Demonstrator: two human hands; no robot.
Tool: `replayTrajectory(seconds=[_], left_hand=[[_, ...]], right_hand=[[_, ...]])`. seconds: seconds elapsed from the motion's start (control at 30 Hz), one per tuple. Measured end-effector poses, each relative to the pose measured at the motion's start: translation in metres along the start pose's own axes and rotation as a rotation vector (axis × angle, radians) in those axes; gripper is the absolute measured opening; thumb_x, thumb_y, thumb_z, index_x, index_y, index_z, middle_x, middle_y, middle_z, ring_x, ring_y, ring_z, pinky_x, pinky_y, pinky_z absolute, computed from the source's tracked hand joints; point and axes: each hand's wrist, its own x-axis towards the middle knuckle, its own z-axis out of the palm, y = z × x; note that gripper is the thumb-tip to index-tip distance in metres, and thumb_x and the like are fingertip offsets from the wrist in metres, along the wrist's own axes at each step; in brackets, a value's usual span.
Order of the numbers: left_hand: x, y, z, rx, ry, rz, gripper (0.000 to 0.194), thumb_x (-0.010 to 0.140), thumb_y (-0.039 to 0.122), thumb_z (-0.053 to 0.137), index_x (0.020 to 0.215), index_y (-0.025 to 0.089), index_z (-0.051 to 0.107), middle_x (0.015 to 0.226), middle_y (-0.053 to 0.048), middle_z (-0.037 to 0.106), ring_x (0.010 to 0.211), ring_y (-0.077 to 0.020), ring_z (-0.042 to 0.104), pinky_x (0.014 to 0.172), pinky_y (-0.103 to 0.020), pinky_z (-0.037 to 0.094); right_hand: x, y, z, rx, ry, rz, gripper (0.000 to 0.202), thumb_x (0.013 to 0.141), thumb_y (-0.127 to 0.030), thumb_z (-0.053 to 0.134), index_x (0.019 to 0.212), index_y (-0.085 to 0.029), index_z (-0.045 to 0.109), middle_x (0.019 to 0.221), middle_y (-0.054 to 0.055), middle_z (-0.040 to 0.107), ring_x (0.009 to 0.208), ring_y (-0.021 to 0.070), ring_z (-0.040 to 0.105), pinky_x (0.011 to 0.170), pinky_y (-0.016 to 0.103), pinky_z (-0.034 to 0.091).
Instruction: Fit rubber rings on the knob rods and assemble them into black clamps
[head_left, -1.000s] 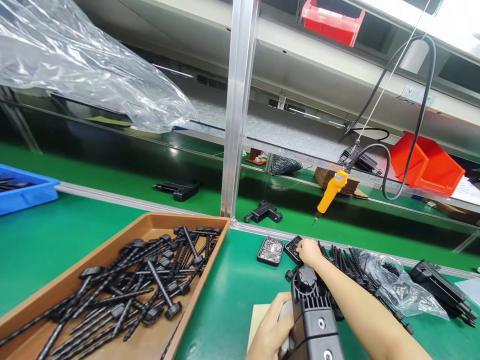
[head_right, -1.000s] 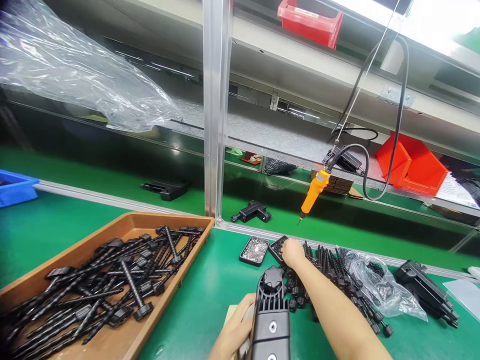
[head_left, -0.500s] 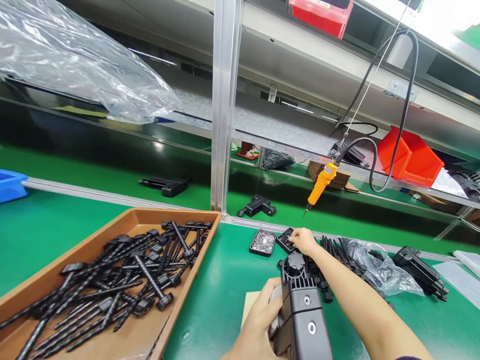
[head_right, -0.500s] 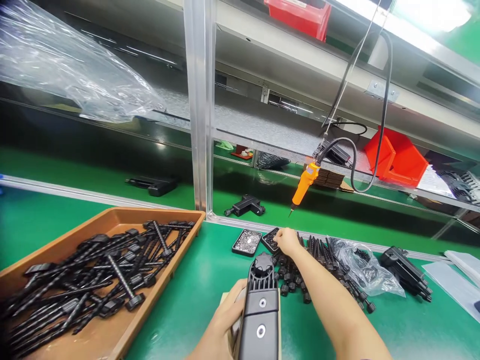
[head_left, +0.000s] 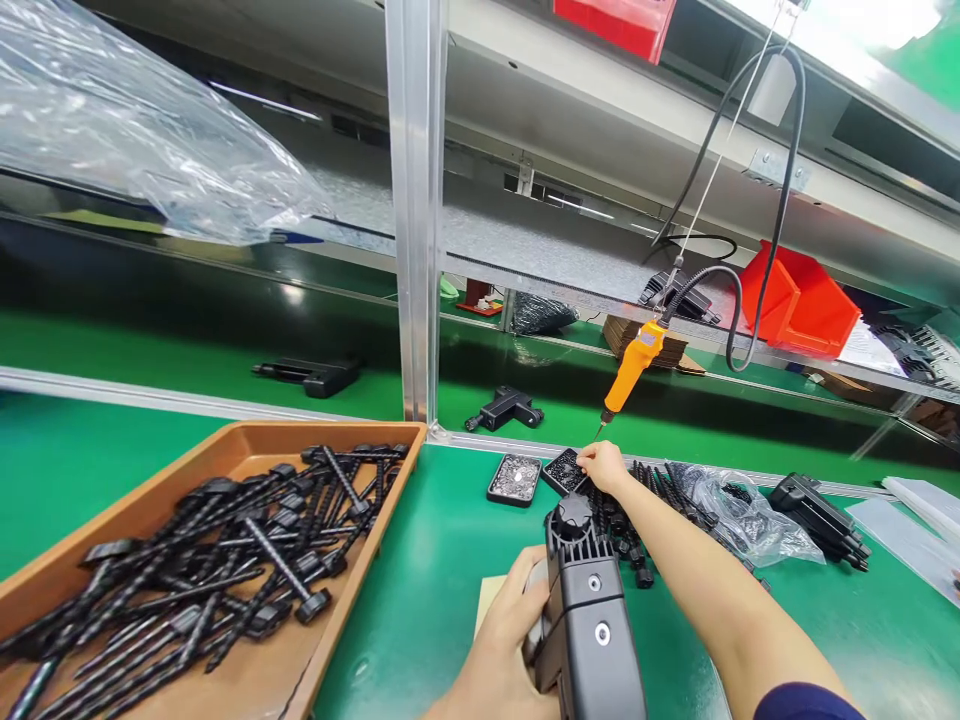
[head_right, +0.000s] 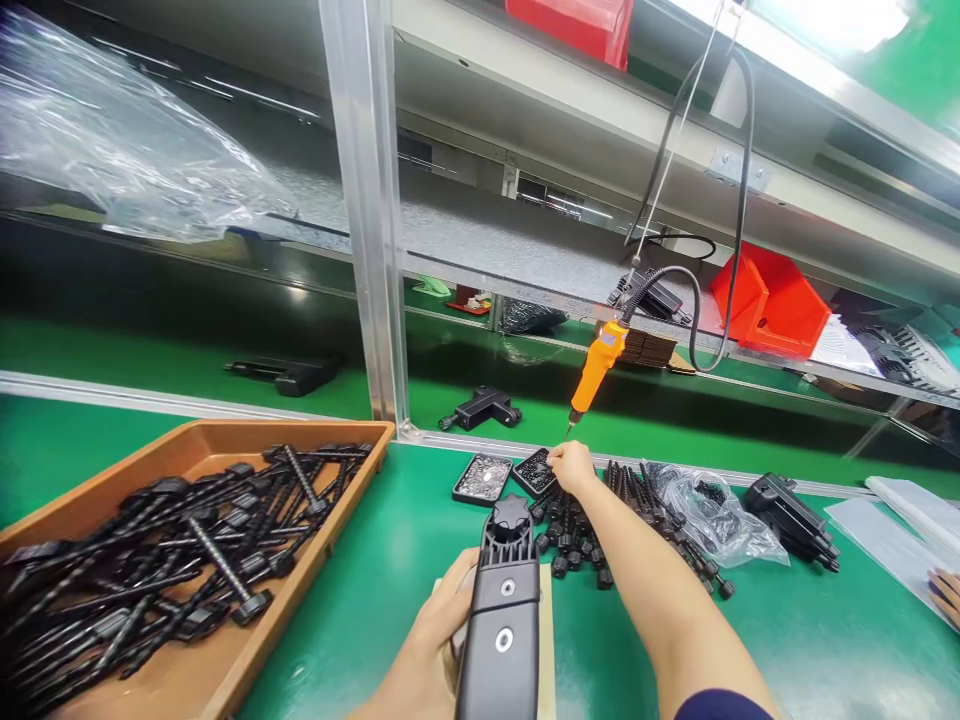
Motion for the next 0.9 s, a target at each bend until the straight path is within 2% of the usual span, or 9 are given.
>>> replayTrajectory(seconds=[0.1, 0.2, 0.3, 0.37, 0.43, 0.5, 0.6, 0.7, 0.9], left_hand=[[-0.002, -0.001, 0.000, 0.026, 0.018, 0.010, 0.075, 0.064, 0.015, 0.080, 0.132, 0.030, 0.052, 0.129, -0.011, 0.054, 0.116, -0.0348, 0.054, 0.085, -0.043, 0.057], [-0.001, 0.000, -0.001, 0.032, 0.008, -0.009, 0.072, 0.064, 0.018, 0.082, 0.130, 0.028, 0.054, 0.127, -0.012, 0.054, 0.116, -0.0347, 0.053, 0.085, -0.042, 0.056], [0.001, 0.003, -0.001, 0.004, -0.007, -0.027, 0.055, 0.065, 0.020, 0.080, 0.117, 0.023, 0.061, 0.116, -0.011, 0.057, 0.104, -0.0308, 0.056, 0.085, -0.042, 0.054], [0.002, 0.005, -0.001, -0.011, 0.002, -0.032, 0.049, 0.066, 0.017, 0.077, 0.112, 0.021, 0.062, 0.110, -0.010, 0.057, 0.098, -0.0281, 0.056, 0.082, -0.040, 0.053], [0.003, 0.006, 0.000, -0.027, 0.015, -0.025, 0.049, 0.066, 0.013, 0.073, 0.112, 0.020, 0.061, 0.109, -0.010, 0.056, 0.097, -0.0268, 0.054, 0.082, -0.039, 0.052], [0.002, 0.006, 0.001, -0.054, 0.026, -0.021, 0.049, 0.065, 0.009, 0.070, 0.111, 0.020, 0.060, 0.110, -0.010, 0.055, 0.100, -0.0270, 0.053, 0.084, -0.038, 0.051], [0.000, 0.004, 0.003, -0.092, 0.028, -0.052, 0.044, 0.065, 0.003, 0.065, 0.105, 0.020, 0.060, 0.114, -0.009, 0.053, 0.104, -0.0268, 0.051, 0.087, -0.038, 0.049], [-0.001, 0.003, 0.004, -0.108, 0.019, -0.069, 0.042, 0.066, 0.002, 0.063, 0.104, 0.020, 0.058, 0.115, -0.009, 0.051, 0.105, -0.0262, 0.049, 0.087, -0.037, 0.047], [0.000, 0.004, 0.003, -0.109, 0.022, -0.046, 0.037, 0.069, 0.006, 0.066, 0.102, 0.020, 0.057, 0.110, -0.008, 0.051, 0.102, -0.0252, 0.048, 0.086, -0.036, 0.046]], right_hand=[[-0.010, -0.017, -0.007, 0.061, 0.002, -0.041, 0.025, 0.096, -0.032, 0.060, 0.114, -0.015, 0.061, 0.113, 0.007, 0.064, 0.094, 0.0191, 0.065, 0.081, 0.038, 0.057], [-0.040, -0.037, -0.032, 0.142, -0.004, -0.124, 0.020, 0.095, -0.031, 0.061, 0.103, -0.013, 0.064, 0.097, 0.004, 0.067, 0.082, 0.0158, 0.065, 0.076, 0.034, 0.056], [-0.097, -0.056, -0.067, 0.232, -0.045, -0.256, 0.016, 0.089, -0.030, 0.066, 0.091, -0.014, 0.069, 0.072, -0.001, 0.065, 0.069, 0.0141, 0.062, 0.072, 0.030, 0.053], [-0.143, -0.068, -0.087, 0.275, -0.109, -0.326, 0.020, 0.084, -0.039, 0.070, 0.087, -0.018, 0.072, 0.063, -0.003, 0.062, 0.061, 0.0137, 0.059, 0.065, 0.029, 0.049], [-0.182, -0.078, -0.099, 0.364, -0.233, -0.421, 0.021, 0.080, -0.043, 0.074, 0.077, -0.022, 0.075, 0.065, -0.001, 0.061, 0.059, 0.0135, 0.055, 0.059, 0.028, 0.046], [-0.208, -0.084, -0.102, 0.431, -0.329, -0.457, 0.019, 0.079, -0.043, 0.077, 0.075, -0.025, 0.077, 0.073, 0.001, 0.059, 0.068, 0.0145, 0.055, 0.063, 0.028, 0.046], [-0.219, -0.087, -0.094, 0.472, -0.394, -0.380, 0.017, 0.078, -0.044, 0.079, 0.076, -0.028, 0.079, 0.084, 0.002, 0.055, 0.080, 0.0156, 0.052, 0.074, 0.029, 0.044], [-0.213, -0.085, -0.083, 0.508, -0.401, -0.287, 0.018, 0.075, -0.044, 0.080, 0.073, -0.026, 0.079, 0.094, 0.003, 0.051, 0.087, 0.0162, 0.049, 0.082, 0.030, 0.041], [-0.207, -0.085, -0.075, 0.604, -0.425, -0.173, 0.020, 0.068, -0.042, 0.085, 0.068, -0.024, 0.077, 0.094, 0.002, 0.050, 0.088, 0.0171, 0.048, 0.087, 0.032, 0.037]])
